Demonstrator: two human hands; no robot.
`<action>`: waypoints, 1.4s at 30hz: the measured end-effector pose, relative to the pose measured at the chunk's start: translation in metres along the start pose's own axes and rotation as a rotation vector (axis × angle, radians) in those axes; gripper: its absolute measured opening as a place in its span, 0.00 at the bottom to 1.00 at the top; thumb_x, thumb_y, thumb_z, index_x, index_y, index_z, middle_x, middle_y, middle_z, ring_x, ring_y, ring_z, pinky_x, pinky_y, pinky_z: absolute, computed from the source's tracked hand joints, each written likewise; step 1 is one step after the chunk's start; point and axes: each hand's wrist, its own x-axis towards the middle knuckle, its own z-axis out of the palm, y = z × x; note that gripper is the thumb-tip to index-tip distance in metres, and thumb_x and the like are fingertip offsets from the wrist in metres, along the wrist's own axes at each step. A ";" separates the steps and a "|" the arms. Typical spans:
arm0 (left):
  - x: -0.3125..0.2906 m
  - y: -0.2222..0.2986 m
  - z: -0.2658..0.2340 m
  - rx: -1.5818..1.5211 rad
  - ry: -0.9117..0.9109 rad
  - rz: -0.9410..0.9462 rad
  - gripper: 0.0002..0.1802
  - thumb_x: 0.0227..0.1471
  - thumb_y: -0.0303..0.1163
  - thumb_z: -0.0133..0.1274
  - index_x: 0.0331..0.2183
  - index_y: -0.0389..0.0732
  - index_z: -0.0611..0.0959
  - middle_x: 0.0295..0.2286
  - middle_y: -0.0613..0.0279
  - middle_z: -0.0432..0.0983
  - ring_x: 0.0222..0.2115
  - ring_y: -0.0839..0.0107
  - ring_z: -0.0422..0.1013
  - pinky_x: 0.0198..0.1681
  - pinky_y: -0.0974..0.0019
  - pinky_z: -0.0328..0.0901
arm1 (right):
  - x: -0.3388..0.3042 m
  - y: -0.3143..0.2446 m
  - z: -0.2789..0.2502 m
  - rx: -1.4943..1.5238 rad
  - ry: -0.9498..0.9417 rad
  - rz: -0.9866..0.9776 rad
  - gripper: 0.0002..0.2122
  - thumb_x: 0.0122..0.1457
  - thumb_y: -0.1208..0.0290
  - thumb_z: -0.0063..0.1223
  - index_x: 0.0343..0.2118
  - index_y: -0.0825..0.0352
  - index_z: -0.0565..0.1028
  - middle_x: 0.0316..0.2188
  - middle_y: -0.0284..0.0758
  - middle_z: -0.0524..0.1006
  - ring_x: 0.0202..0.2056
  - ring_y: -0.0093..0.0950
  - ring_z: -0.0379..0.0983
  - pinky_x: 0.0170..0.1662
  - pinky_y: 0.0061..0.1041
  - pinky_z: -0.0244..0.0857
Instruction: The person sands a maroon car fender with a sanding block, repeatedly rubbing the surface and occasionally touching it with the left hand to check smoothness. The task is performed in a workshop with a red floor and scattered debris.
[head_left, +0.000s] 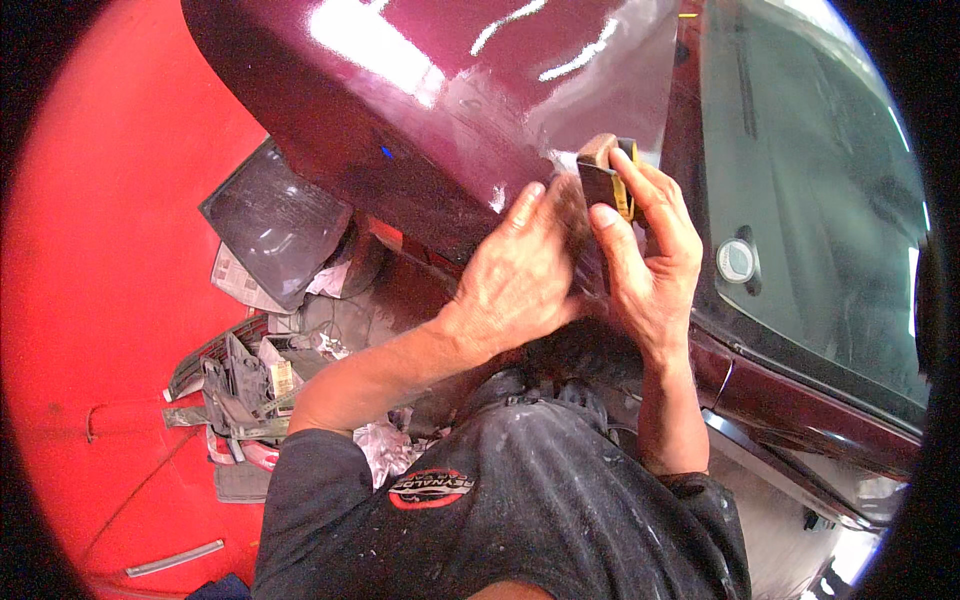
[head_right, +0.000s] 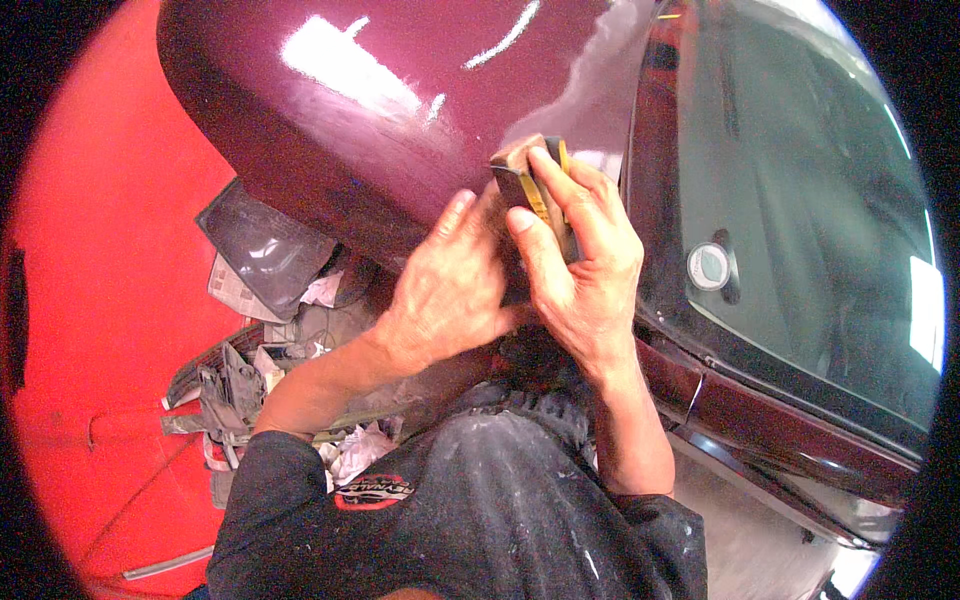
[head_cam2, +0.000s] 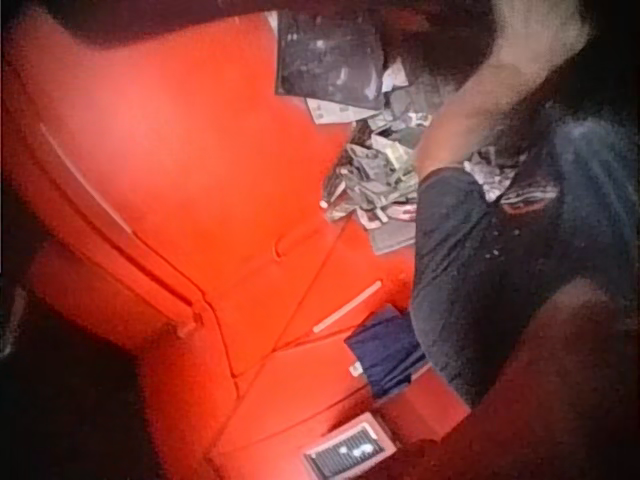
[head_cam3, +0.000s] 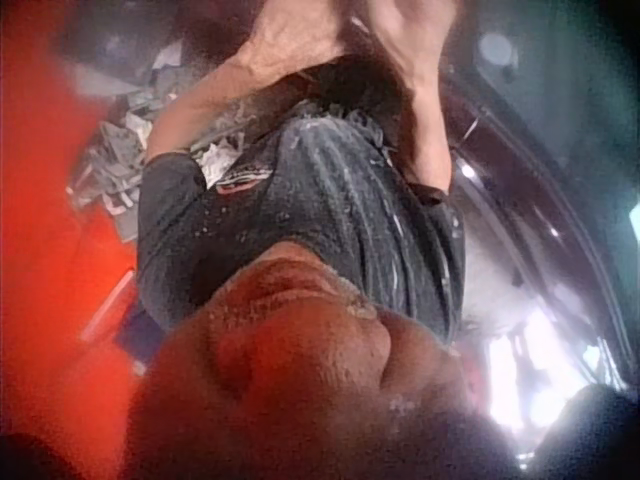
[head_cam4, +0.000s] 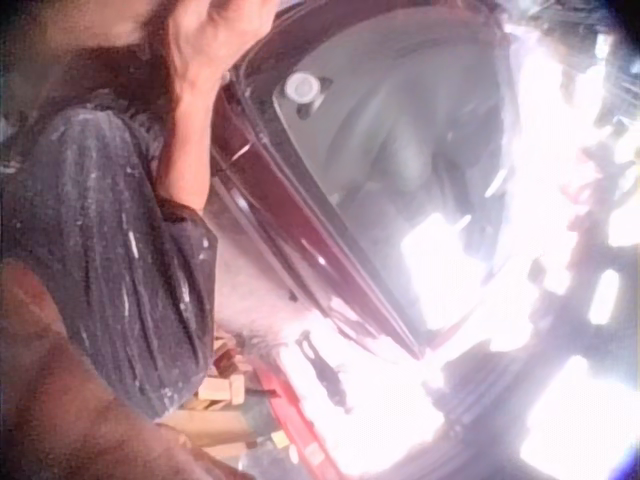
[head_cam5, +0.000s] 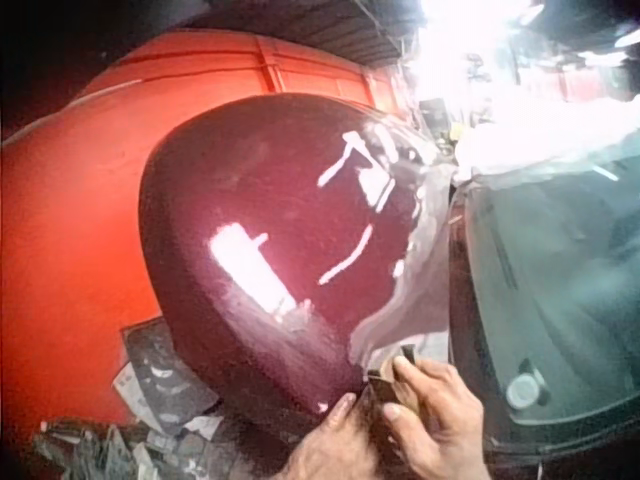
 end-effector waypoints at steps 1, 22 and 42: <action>-0.002 -0.002 0.002 0.001 -0.020 0.007 0.50 0.51 0.59 0.55 0.59 0.23 0.72 0.61 0.35 0.66 0.67 0.47 0.56 0.72 0.45 0.43 | 0.004 0.000 0.002 -0.008 -0.010 -0.023 0.21 0.57 0.76 0.65 0.55 0.67 0.79 0.52 0.47 0.78 0.54 0.40 0.76 0.58 0.32 0.68; -0.009 -0.156 -0.067 0.279 0.552 -0.120 0.29 0.67 0.49 0.46 0.57 0.38 0.79 0.59 0.53 0.73 0.65 0.54 0.62 0.69 0.48 0.52 | 0.048 0.000 0.055 -0.254 -0.263 -0.367 0.25 0.57 0.73 0.64 0.59 0.54 0.75 0.59 0.45 0.70 0.55 0.49 0.69 0.59 0.43 0.65; -0.011 -0.157 -0.069 0.232 0.578 -0.118 0.28 0.69 0.48 0.42 0.56 0.38 0.81 0.56 0.52 0.76 0.64 0.53 0.65 0.68 0.48 0.53 | 0.032 -0.026 0.072 -0.309 -0.152 -0.222 0.24 0.57 0.76 0.64 0.59 0.61 0.76 0.54 0.51 0.73 0.55 0.48 0.72 0.59 0.41 0.67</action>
